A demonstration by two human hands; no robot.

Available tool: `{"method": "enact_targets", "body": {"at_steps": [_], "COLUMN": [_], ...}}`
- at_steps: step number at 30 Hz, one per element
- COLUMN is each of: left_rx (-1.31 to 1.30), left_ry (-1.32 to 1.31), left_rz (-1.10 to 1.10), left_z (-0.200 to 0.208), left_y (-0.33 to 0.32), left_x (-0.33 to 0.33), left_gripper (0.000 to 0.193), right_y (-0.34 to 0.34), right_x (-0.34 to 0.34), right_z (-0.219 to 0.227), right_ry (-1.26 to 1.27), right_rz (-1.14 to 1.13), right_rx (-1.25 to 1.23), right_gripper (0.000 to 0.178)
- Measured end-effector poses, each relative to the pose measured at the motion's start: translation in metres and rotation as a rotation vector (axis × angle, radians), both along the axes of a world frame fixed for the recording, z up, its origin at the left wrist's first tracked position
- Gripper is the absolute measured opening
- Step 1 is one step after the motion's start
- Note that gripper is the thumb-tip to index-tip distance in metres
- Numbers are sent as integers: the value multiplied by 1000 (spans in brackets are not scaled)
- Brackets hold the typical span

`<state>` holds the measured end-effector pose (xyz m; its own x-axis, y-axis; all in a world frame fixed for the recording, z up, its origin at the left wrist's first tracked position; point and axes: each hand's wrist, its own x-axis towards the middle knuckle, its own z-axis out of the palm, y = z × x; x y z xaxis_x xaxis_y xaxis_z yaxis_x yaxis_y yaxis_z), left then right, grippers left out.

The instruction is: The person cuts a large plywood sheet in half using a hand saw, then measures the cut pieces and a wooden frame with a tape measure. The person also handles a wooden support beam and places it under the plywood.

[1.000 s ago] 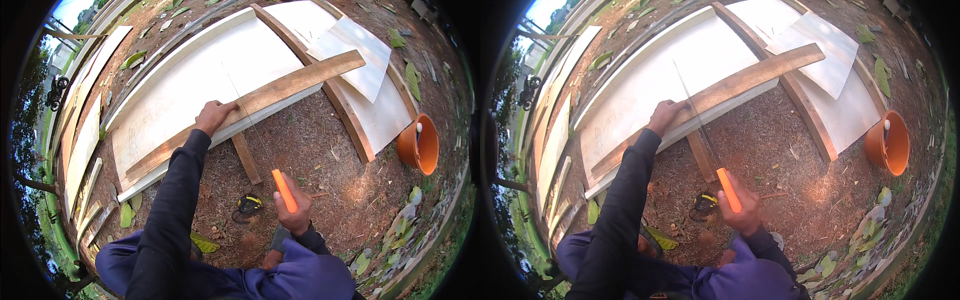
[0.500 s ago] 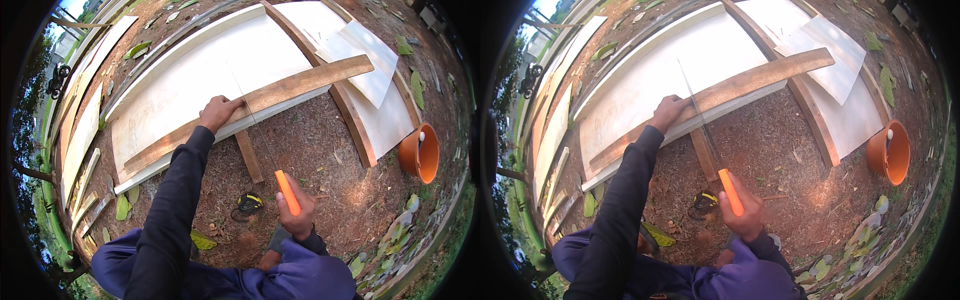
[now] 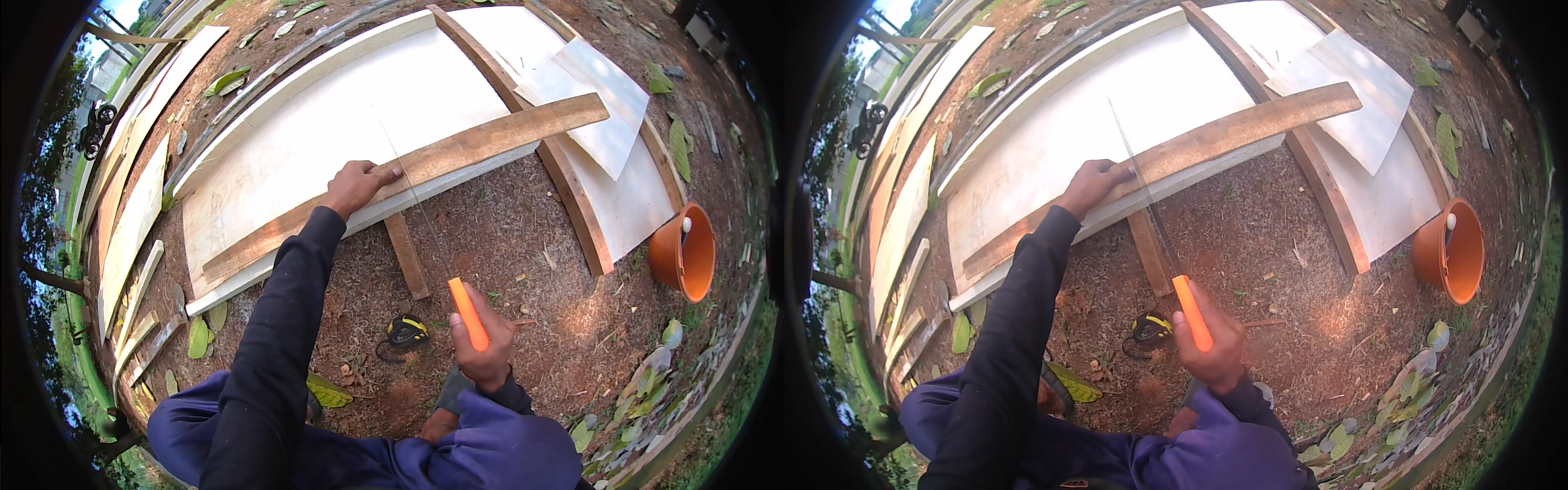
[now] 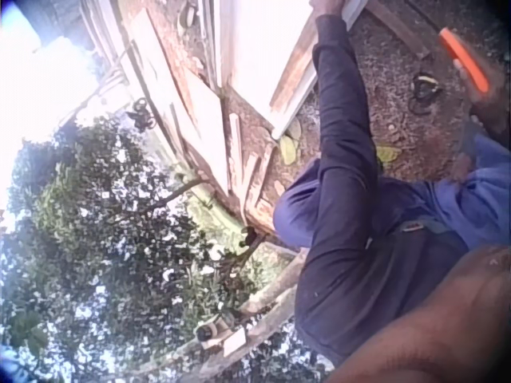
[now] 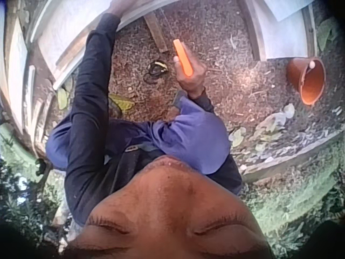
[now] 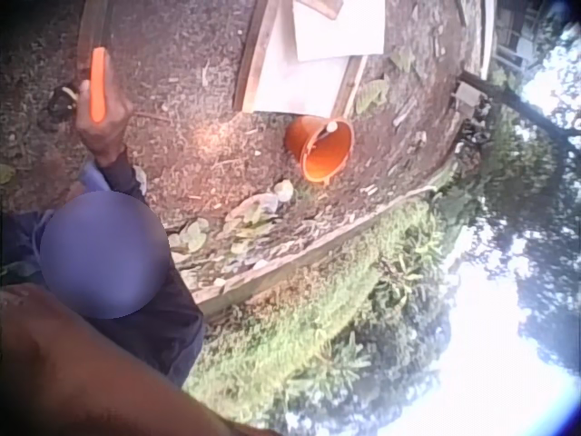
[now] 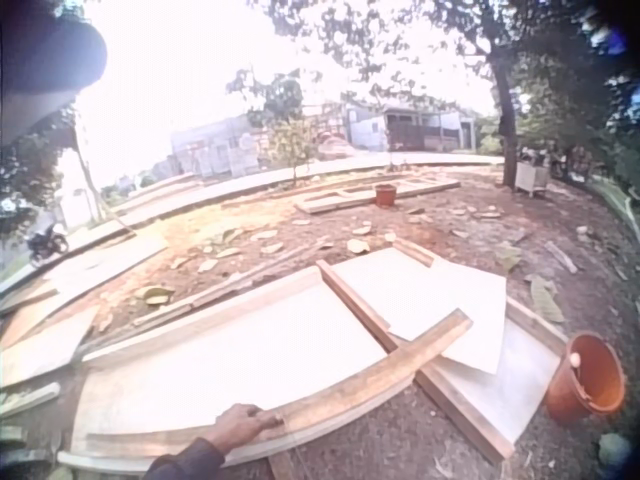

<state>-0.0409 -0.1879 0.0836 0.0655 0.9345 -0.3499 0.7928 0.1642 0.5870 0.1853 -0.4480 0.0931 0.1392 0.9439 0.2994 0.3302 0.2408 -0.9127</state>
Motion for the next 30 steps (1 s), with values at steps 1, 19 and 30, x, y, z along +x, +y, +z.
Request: {"method": "enact_targets", "body": {"at_steps": [1, 19, 30], "left_rx": [-11, 135, 128], "left_ry": [11, 131, 71], "left_rz": [2, 18, 35], "left_z": [1, -5, -4], "left_y": [-1, -6, -13], "left_x": [0, 7, 6], "left_gripper": [85, 79, 74], "right_y": [0, 13, 41], "right_x": [-1, -14, -25], "right_z": [-1, 7, 9], "right_ry": [-2, -13, -16], "right_rz": [-1, 15, 22], "right_rx": [0, 7, 2], "right_gripper": [48, 47, 48]}}
